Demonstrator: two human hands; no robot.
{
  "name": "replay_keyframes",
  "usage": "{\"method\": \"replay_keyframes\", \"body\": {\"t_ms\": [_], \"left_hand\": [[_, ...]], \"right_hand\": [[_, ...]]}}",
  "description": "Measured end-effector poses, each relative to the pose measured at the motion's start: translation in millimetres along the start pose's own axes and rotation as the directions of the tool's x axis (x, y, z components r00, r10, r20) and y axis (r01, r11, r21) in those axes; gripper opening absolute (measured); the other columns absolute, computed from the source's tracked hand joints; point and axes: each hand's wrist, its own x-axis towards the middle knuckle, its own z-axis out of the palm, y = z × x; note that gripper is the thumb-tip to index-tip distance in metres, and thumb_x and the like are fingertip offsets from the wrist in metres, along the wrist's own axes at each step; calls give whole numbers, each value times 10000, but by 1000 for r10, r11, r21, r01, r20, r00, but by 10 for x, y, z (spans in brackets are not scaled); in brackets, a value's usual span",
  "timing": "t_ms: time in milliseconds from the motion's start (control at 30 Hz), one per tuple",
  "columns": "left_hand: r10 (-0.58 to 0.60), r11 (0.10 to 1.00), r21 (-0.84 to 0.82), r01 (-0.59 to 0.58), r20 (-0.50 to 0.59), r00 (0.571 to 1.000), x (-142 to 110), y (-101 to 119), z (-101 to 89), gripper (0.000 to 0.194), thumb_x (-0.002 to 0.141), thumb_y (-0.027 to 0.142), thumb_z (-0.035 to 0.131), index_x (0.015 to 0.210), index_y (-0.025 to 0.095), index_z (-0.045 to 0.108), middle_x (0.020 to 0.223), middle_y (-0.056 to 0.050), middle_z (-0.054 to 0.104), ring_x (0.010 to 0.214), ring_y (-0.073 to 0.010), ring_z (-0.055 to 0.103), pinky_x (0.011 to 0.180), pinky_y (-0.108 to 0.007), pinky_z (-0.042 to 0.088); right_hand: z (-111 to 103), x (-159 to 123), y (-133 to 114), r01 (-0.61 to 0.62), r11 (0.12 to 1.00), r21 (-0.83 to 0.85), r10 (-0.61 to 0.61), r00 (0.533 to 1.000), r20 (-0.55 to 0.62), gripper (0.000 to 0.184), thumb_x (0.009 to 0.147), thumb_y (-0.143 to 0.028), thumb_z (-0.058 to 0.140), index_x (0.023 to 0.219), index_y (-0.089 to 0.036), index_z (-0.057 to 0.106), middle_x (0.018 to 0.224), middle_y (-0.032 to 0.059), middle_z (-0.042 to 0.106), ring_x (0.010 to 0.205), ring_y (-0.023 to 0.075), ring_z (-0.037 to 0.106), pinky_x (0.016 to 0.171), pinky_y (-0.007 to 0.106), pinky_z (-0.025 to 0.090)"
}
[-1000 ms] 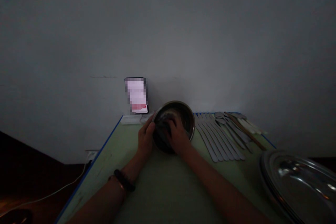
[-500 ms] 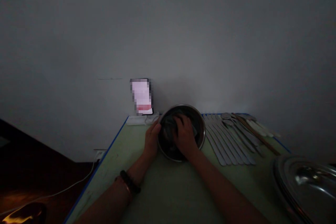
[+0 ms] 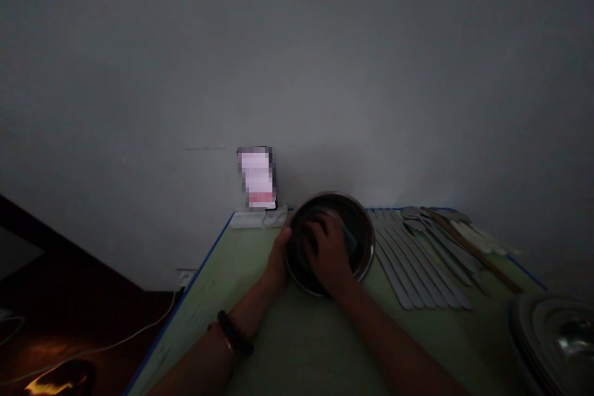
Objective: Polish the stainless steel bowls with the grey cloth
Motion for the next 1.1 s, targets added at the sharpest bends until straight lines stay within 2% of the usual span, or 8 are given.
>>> {"method": "replay_keyframes", "body": {"t_ms": [133, 333, 467, 633, 767, 833, 1033, 1100], "left_hand": [[-72, 991, -102, 83, 106, 992, -27, 8, 2, 356, 717, 510, 555, 886, 227, 688, 1053, -55, 717, 1136, -313, 570, 995, -446, 428], [-119, 986, -119, 120, 17, 993, 23, 32, -12, 362, 630, 538, 615, 772, 214, 692, 892, -47, 749, 1047, -307, 621, 981, -429, 447], [-138, 983, -117, 142, 37, 990, 13, 13, -10, 396, 648, 550, 602, 841, 219, 702, 900, -44, 750, 1073, -322, 609, 976, -458, 448], [-59, 996, -59, 70, 174, 983, -30, -43, -3, 430, 722, 526, 584, 1000, 218, 697, 1085, -59, 713, 1181, -330, 539, 1025, -453, 402], [66, 998, -15, -64, 235, 970, -28, -87, -32, 494, 774, 468, 581, 1206, 229, 609, 1259, -43, 627, 1290, -284, 437, 1108, -407, 290], [80, 997, -11, -79, 234, 969, -18, -97, -45, 509, 779, 460, 580, 1230, 224, 593, 1282, -43, 611, 1296, -279, 431, 1111, -396, 283], [-27, 997, -72, 36, 120, 992, 30, -41, -38, 454, 708, 538, 593, 972, 186, 705, 1086, -75, 713, 1145, -320, 568, 1026, -435, 403], [-39, 995, -86, 47, 94, 995, 36, -21, -25, 459, 689, 553, 597, 934, 182, 711, 1030, -79, 730, 1111, -323, 590, 1020, -445, 412]], "right_hand": [[13, 4, 9, -211, 976, -56, 204, 972, -114, 278, 921, -258, 373, 1118, -162, 543, 1157, 152, 526, 1080, 273, 472, 924, 507, 400], [3, -38, -36, 97, 993, 61, -105, 985, 137, 338, 849, -221, 478, 1179, -164, 525, 1210, 145, 515, 1162, 262, 443, 989, 456, 384], [39, -40, -40, -65, 983, 171, 67, 998, -10, 297, 849, -199, 441, 1133, -176, 524, 1130, 126, 580, 1101, 235, 513, 972, 439, 398], [-14, 115, -36, -400, 851, 340, 481, 854, -198, 225, 805, -312, 527, 986, -180, 544, 979, 87, 631, 948, 220, 575, 885, 396, 441], [-85, 297, -79, -523, 650, 552, 701, 693, -169, 228, 796, -342, 541, 938, -169, 581, 951, 90, 666, 908, 213, 611, 856, 371, 467], [-103, 321, -121, -546, 582, 603, 738, 666, -111, 235, 798, -347, 536, 926, -161, 602, 950, 96, 679, 897, 214, 627, 837, 365, 482], [-80, 82, -267, -454, 727, 516, 491, 868, 71, 153, 768, -292, 596, 876, -188, 627, 872, 47, 689, 859, 199, 631, 827, 347, 481], [-68, 41, -277, -416, 762, 497, 424, 900, 103, 150, 772, -284, 595, 888, -192, 619, 888, 44, 685, 881, 196, 626, 843, 345, 473]]}}
